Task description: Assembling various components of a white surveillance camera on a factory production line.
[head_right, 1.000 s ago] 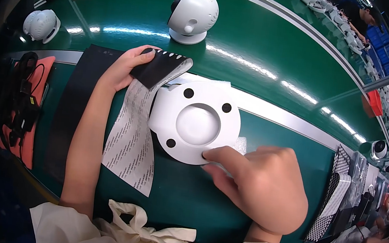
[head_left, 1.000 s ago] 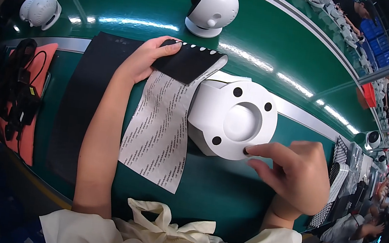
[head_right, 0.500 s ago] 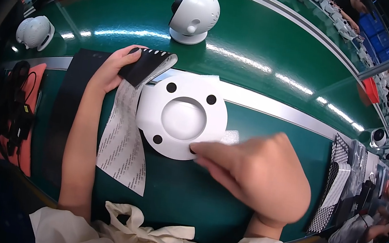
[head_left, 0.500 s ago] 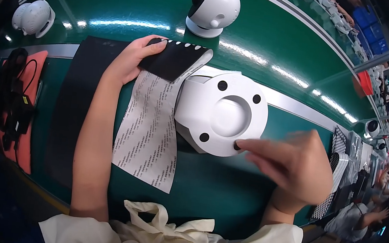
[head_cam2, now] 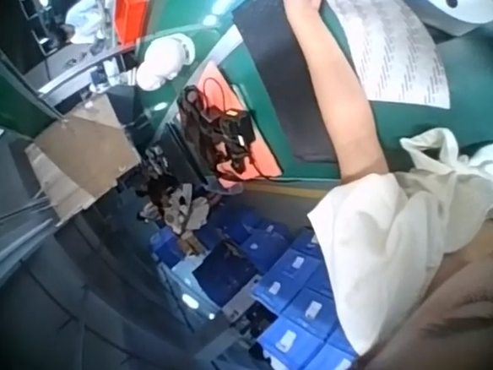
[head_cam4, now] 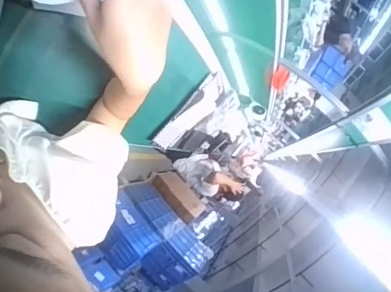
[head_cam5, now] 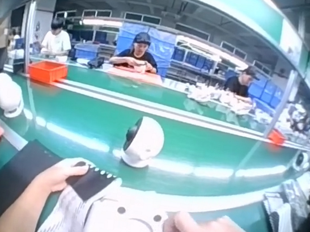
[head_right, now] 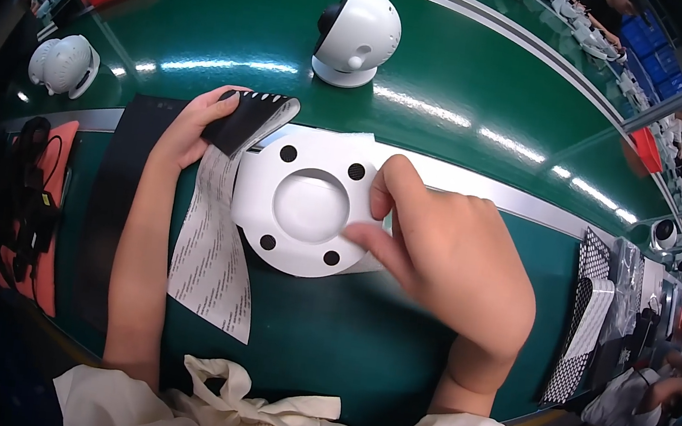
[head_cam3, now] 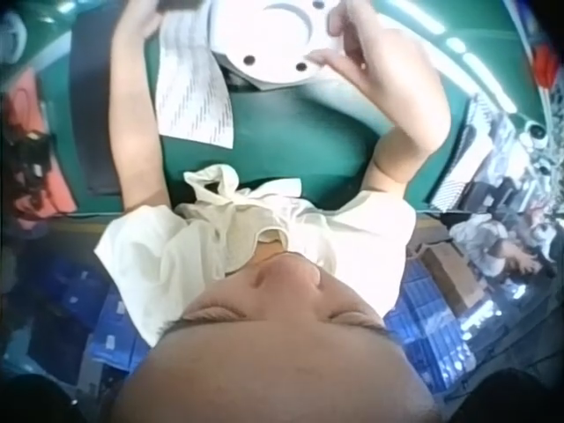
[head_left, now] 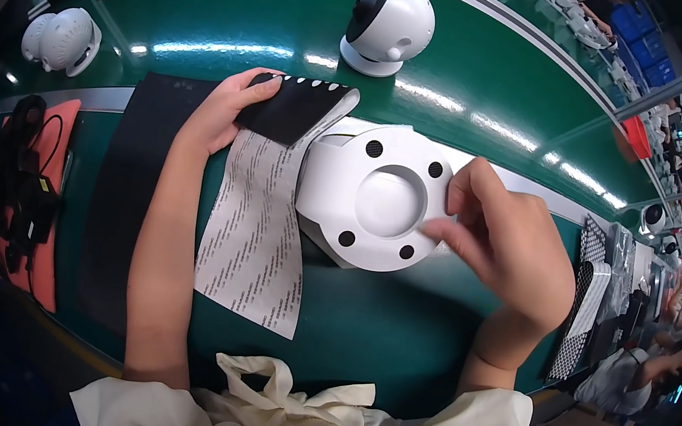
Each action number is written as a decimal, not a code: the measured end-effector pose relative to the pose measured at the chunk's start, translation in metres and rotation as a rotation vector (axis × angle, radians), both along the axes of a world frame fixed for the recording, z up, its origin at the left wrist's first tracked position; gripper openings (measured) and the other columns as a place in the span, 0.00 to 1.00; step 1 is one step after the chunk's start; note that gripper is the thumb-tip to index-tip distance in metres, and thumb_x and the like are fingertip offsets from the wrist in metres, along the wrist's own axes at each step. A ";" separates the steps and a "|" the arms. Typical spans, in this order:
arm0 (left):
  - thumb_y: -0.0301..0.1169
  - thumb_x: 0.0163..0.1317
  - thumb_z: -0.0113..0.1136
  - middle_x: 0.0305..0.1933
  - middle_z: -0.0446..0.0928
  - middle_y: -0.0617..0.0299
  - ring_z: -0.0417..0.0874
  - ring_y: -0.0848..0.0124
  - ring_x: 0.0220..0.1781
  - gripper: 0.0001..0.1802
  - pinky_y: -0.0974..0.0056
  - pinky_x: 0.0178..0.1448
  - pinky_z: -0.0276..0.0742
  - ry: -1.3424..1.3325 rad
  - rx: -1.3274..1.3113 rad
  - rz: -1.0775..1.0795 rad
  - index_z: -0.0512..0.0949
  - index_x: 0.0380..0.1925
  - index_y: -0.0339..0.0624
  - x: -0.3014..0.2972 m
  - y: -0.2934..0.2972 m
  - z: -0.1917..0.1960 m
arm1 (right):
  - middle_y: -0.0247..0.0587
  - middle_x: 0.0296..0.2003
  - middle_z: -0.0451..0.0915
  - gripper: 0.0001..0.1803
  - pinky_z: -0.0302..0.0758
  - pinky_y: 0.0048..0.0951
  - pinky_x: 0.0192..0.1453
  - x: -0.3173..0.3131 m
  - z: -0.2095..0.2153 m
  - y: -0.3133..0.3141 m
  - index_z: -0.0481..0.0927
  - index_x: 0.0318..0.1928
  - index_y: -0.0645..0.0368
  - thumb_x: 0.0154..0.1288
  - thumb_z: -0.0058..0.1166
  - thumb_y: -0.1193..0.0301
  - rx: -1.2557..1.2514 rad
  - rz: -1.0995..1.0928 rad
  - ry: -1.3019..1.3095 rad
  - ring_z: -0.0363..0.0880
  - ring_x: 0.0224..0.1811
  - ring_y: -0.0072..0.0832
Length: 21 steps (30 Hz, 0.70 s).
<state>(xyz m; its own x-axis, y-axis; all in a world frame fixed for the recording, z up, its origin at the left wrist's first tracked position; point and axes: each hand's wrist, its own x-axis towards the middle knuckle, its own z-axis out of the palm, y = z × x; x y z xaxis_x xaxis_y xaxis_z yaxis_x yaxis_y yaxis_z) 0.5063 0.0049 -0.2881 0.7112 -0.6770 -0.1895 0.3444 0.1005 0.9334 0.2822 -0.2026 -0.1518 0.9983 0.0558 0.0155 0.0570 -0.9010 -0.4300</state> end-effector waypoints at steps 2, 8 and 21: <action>0.36 0.60 0.55 0.43 0.75 0.59 0.77 0.75 0.43 0.19 0.70 0.48 0.74 -0.006 0.001 0.009 0.71 0.48 0.37 0.000 0.001 -0.001 | 0.39 0.12 0.71 0.15 0.65 0.33 0.20 0.003 -0.006 -0.005 0.68 0.27 0.59 0.57 0.56 0.62 0.096 -0.003 -0.058 0.72 0.15 0.39; 0.35 0.60 0.55 0.43 0.75 0.59 0.77 0.76 0.43 0.18 0.70 0.47 0.74 -0.018 0.012 0.003 0.71 0.47 0.37 0.002 -0.001 0.000 | 0.43 0.12 0.71 0.20 0.65 0.34 0.20 0.001 0.003 -0.009 0.70 0.19 0.61 0.58 0.54 0.59 0.048 0.003 0.063 0.71 0.16 0.41; 0.35 0.60 0.55 0.44 0.75 0.59 0.76 0.75 0.44 0.18 0.70 0.48 0.73 -0.001 -0.034 -0.012 0.71 0.48 0.36 0.000 0.002 0.000 | 0.51 0.15 0.72 0.34 0.70 0.38 0.24 0.006 -0.008 0.005 0.66 0.30 0.68 0.52 0.54 0.44 -0.062 -0.008 0.142 0.74 0.19 0.47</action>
<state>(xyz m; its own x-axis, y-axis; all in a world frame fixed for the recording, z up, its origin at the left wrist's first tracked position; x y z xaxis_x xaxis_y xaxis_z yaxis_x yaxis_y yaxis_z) 0.5058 0.0074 -0.2886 0.7031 -0.6917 -0.1652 0.3445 0.1281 0.9300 0.2878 -0.1976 -0.1599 0.9907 0.0438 -0.1287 -0.0079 -0.9264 -0.3764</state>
